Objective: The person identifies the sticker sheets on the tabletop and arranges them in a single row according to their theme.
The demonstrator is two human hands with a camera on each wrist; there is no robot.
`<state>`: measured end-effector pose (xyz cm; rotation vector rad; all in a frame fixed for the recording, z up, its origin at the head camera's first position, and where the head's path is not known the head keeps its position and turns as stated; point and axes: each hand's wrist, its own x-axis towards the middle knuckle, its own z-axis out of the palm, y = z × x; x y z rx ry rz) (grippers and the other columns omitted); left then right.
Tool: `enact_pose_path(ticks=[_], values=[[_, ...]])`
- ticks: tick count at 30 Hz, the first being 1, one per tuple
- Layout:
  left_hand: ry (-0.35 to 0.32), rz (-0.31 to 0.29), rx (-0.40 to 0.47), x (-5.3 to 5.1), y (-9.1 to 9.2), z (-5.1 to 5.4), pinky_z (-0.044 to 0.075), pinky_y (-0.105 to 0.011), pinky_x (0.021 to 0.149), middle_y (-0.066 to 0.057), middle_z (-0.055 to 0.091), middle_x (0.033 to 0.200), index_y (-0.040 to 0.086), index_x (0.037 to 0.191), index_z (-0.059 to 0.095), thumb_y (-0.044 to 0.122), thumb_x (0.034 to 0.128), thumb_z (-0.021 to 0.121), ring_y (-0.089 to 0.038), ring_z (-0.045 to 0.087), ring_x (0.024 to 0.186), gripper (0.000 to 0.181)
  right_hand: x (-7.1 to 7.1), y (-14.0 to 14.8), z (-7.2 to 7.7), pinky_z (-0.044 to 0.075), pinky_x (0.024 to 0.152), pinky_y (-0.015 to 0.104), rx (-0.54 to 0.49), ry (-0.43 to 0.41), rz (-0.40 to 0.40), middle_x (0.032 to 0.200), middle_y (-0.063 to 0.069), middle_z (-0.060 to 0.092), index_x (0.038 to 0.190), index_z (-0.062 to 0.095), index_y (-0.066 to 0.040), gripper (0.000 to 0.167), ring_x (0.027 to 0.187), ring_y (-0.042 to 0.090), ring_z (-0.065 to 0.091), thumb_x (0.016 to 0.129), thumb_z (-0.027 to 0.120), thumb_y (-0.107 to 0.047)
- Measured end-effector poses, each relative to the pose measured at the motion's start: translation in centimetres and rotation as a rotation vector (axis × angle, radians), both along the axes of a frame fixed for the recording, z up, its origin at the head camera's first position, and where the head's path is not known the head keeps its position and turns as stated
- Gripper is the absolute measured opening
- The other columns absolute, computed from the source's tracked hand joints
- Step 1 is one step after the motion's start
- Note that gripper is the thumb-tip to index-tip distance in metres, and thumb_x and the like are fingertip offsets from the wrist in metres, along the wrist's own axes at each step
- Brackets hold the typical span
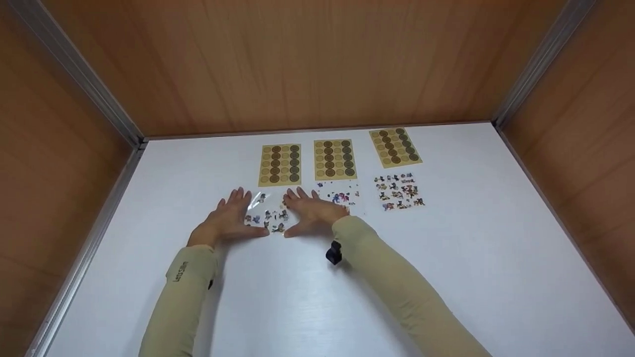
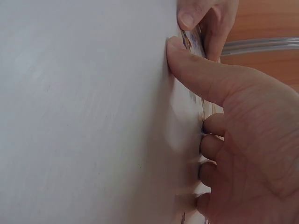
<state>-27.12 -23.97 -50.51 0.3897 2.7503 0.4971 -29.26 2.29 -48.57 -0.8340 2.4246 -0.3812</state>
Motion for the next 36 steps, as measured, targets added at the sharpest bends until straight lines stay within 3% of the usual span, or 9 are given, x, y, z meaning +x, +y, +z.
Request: enact_pose_path(ticks=[12, 18, 26, 36], values=[[-0.008, -0.013, 0.027, -1.0, 1.6, 0.0, -0.001, -0.051, 0.124, -0.022, -0.002, 0.167, 0.003, 0.162, 0.014, 0.075, 0.0727, 0.074, -0.034, -0.005, 0.154, 0.130, 0.3, 2.1, -0.3, -0.007, 0.123, 0.047, -0.048, 0.029, -0.038, 0.169, 0.004, -0.007, 0.164, 0.005, -0.016, 0.104, 0.154, 0.023, -0.011, 0.091, 0.064, -0.062], [-0.019, 0.003, 0.059, -0.5, 1.3, 0.2, -0.005, -0.052, 0.124, -0.022, -0.003, 0.166, 0.004, 0.161, 0.017, 0.073, 0.0730, 0.075, -0.035, -0.006, 0.154, 0.126, 0.2, 1.7, -0.4, -0.007, 0.123, 0.047, -0.060, 0.054, -0.013, 0.168, 0.010, -0.009, 0.163, 0.005, -0.013, 0.104, 0.154, 0.025, -0.011, 0.091, 0.063, -0.062], [-0.034, 0.006, 0.121, 0.3, 0.7, 0.1, -0.008, -0.055, 0.122, -0.020, 0.001, 0.167, 0.013, 0.161, 0.025, 0.065, 0.0767, 0.077, -0.034, -0.004, 0.154, 0.112, 0.7, 0.9, -0.7, -0.006, 0.123, 0.048, -0.099, 0.060, -0.044, 0.168, 0.011, -0.010, 0.164, -0.001, -0.015, 0.112, 0.154, 0.025, -0.010, 0.088, 0.068, -0.061], [-0.051, 0.056, 0.212, 1.0, -0.1, -0.1, -0.011, -0.057, 0.121, -0.020, 0.006, 0.167, 0.018, 0.159, 0.035, 0.060, 0.0738, 0.083, -0.035, -0.002, 0.154, 0.107, 0.9, 0.2, -0.7, -0.005, 0.123, 0.049, -0.117, 0.060, -0.033, 0.169, 0.009, -0.008, 0.163, -0.004, -0.015, 0.114, 0.154, 0.025, -0.008, 0.088, 0.069, -0.060]])
